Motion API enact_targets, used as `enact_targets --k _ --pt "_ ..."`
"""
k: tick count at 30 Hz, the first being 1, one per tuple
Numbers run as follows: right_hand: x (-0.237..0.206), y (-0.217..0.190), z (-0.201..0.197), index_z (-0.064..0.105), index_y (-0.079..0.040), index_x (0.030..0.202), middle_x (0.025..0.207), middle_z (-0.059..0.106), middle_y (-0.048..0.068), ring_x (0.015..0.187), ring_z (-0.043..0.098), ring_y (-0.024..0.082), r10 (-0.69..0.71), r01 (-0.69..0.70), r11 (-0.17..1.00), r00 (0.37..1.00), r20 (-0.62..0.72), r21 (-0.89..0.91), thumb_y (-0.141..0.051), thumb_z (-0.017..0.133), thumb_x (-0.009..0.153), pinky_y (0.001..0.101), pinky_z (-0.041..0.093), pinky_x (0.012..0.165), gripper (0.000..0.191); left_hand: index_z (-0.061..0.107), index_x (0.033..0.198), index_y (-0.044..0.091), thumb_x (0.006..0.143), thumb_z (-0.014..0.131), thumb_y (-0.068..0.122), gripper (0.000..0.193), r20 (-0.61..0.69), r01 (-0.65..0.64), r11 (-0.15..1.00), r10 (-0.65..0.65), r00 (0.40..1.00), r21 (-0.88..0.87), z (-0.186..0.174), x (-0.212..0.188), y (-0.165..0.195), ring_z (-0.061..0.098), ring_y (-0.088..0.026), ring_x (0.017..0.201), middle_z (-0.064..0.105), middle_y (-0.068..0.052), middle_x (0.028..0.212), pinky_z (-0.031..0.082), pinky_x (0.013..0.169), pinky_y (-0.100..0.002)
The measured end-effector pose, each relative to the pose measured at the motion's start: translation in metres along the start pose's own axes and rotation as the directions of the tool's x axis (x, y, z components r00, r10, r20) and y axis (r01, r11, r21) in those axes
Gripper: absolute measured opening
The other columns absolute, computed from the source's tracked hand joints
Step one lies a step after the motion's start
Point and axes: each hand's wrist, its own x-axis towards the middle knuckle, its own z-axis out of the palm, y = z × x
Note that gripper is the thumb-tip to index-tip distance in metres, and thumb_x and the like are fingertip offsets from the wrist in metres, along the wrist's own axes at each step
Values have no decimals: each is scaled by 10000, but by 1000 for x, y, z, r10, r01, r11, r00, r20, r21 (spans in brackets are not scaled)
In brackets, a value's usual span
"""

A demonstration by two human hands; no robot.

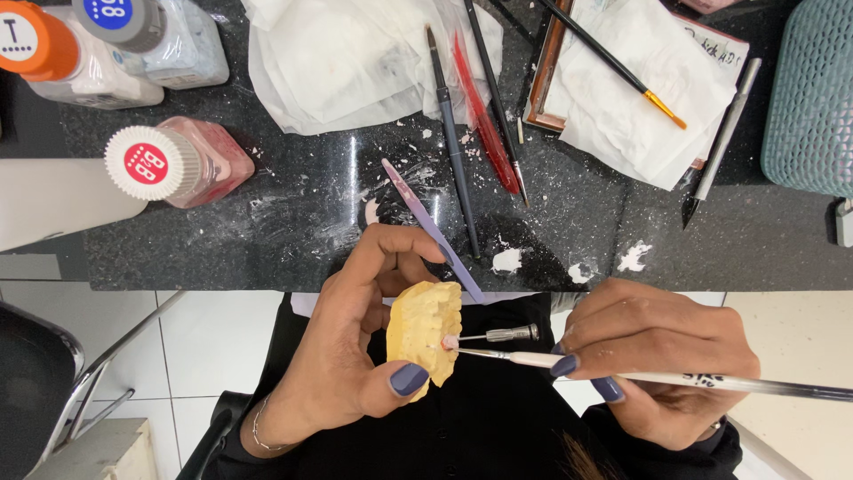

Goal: The person holds a yellow dental model in one hand and uses a fine brush to apply and shape pink acrylic material on the denture teeth area, periodically dipping the brush and repositioning the model to work on different spots.

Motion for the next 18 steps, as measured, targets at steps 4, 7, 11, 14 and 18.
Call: enact_targets --k 4,7,11,14,18 --pt "-1 1 -1 738 -6 866 818 728 155 710 747 252 -12 12 1000 1000 -4 -5 -71 697 796 361 634 638 104 488 1344 -16 784 756 656 915 -4 -6 1000 6 1000 12 0 0 0 673 -154 920 575 -77 1003 613 762 -262" --pt "-1 1 -1 736 -2 851 805 732 156 701 720 254 -8 8 1000 1000 -10 0 -70 687 773 358 632 615 115 486 1344 -13 789 756 639 898 12 -5 1000 4 1000 15 -1 0 1 677 -153 923 582 -76 1001 617 773 -261" --pt "2 0 0 726 -6 858 816 723 153 696 741 251 -35 35 999 999 13 -10 -82 664 757 356 626 625 141 487 1336 -10 787 756 616 875 14 0 1000 0 1000 3 0 1 1 687 -155 927 579 -76 994 623 771 -262" --pt "3 -4 3 735 -1 867 812 726 158 694 742 257 8 -8 1000 1000 -18 -24 -65 673 783 366 627 631 123 495 1329 -6 779 760 602 862 16 5 1000 -5 1000 6 1 2 2 685 -158 926 587 -77 989 619 755 -264" --pt "9 -6 0 732 -2 880 822 727 153 703 745 254 -39 40 999 998 42 -11 -72 670 782 360 632 634 136 498 1311 3 768 760 594 844 20 20 1000 -20 1000 4 1 3 3 696 -160 917 605 -78 980 623 738 -262"
